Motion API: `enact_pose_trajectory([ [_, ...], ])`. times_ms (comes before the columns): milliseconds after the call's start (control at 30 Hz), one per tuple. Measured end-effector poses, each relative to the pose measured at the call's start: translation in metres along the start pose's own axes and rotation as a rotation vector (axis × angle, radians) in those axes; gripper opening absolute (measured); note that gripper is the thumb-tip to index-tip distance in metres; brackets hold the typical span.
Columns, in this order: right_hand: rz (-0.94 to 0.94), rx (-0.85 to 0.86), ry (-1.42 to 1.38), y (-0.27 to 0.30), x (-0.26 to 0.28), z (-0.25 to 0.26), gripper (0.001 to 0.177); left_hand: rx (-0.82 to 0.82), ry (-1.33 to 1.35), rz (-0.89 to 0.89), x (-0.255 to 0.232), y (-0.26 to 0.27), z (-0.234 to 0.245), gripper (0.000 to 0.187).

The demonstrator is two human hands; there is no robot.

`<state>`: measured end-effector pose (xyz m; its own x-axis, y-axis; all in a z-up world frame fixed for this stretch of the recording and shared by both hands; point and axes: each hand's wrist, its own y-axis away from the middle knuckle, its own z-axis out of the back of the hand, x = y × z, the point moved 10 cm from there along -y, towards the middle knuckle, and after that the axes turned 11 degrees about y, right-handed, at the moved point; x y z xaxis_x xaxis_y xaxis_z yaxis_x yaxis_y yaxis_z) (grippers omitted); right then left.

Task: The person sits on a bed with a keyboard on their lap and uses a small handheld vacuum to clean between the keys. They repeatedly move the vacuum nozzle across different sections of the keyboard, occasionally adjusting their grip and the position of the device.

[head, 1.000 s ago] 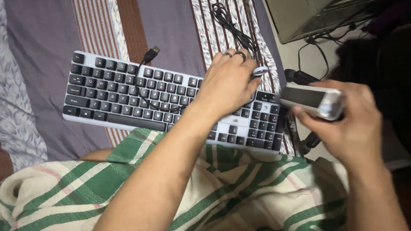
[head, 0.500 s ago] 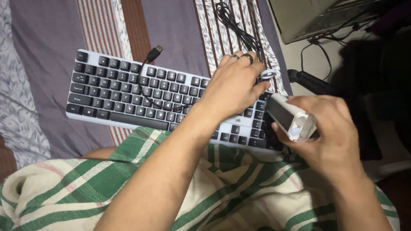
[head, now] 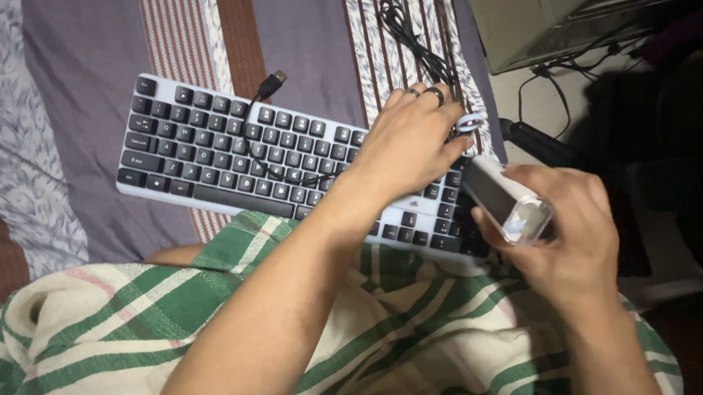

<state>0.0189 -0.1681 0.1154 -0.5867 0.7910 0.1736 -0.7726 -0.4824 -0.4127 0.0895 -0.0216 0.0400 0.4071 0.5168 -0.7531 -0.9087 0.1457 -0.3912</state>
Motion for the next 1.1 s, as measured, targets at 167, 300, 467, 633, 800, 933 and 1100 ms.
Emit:
enact_pose_trajectory([
  [167, 0.04, -0.047, 0.134, 0.001, -0.001, 0.008, 0.048, 0.039, -0.01, 0.017, 0.003, -0.001, -0.002, 0.032],
  [300, -0.198, -0.03, 0.057, 0.006, -0.023, 0.02, 0.047, 0.035, -0.004, 0.003, 0.002, -0.001, -0.004, 0.031],
  [467, -0.102, -0.012, -0.018, 0.003, -0.009, 0.005, 0.049, 0.021, 0.001, -0.004, 0.0, -0.001, -0.004, 0.032],
  [633, 0.015, -0.023, 0.037, 0.001, 0.003, -0.001, 0.047, 0.021, -0.018, -0.003, 0.002, 0.0, -0.002, 0.031],
  [800, -0.041, -0.074, 0.138, -0.001, -0.003, 0.015, 0.05, 0.044, -0.024, 0.013, 0.003, -0.002, -0.005, 0.032],
  [933, -0.042, -0.065, 0.079, 0.001, -0.001, 0.014, 0.051, 0.03, 0.005, -0.003, 0.003, 0.0, -0.005, 0.032],
  [1100, 0.062, -0.026, -0.003, -0.007, 0.013, -0.001, 0.046, 0.023, -0.017, 0.0, 0.001, -0.002, -0.003, 0.033],
])
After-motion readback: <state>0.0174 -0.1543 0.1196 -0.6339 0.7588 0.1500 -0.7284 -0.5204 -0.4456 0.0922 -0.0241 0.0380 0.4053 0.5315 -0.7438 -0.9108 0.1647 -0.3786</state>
